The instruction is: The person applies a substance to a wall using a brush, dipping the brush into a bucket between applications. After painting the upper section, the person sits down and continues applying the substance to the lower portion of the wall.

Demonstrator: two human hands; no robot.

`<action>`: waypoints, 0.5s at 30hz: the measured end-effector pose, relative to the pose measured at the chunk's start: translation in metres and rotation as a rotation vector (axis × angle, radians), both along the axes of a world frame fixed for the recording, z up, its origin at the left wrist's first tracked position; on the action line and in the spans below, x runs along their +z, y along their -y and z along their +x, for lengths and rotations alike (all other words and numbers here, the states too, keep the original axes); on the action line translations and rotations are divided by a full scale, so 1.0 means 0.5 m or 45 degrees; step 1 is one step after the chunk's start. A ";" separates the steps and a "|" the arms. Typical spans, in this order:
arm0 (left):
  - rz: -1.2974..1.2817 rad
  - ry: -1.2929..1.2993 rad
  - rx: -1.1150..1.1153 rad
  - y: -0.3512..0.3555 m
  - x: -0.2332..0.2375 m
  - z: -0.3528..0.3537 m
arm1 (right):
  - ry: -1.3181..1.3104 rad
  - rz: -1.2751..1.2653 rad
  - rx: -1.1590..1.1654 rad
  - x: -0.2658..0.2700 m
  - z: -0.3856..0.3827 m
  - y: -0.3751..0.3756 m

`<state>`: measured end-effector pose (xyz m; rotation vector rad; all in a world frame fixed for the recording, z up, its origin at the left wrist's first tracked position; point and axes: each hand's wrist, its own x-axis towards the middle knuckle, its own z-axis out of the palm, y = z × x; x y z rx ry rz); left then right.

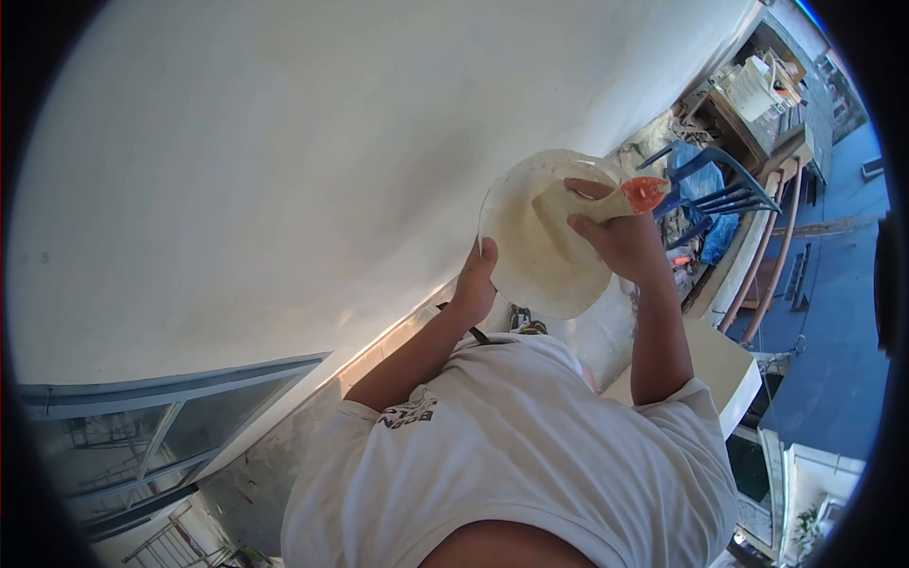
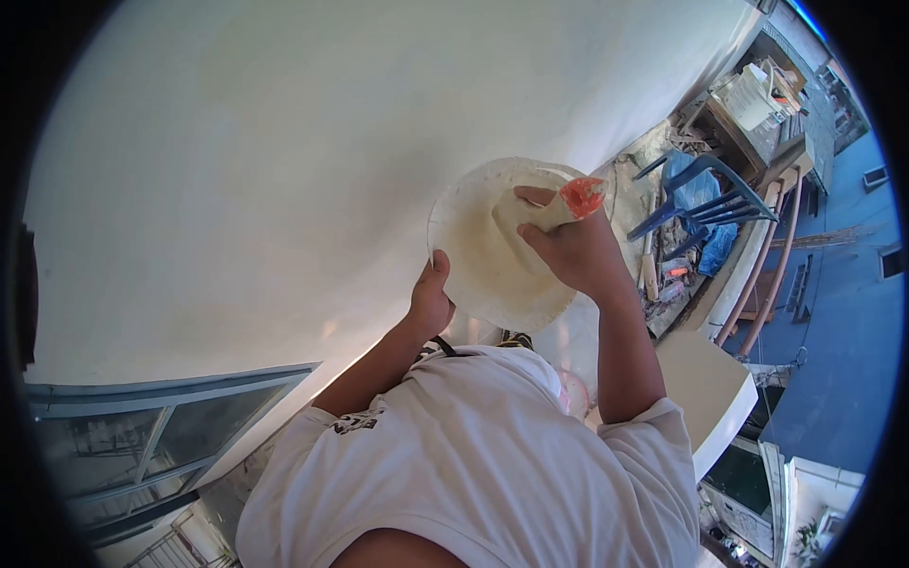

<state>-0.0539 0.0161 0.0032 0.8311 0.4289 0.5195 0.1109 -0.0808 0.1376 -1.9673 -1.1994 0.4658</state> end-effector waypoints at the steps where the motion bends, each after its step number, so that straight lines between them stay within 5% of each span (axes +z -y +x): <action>1: 0.017 0.060 -0.012 -0.001 0.012 -0.003 | -0.003 0.011 -0.034 0.021 -0.013 0.000; 15: 0.259 0.174 -0.076 -0.019 0.101 -0.028 | 0.319 0.114 -0.167 0.096 -0.057 -0.016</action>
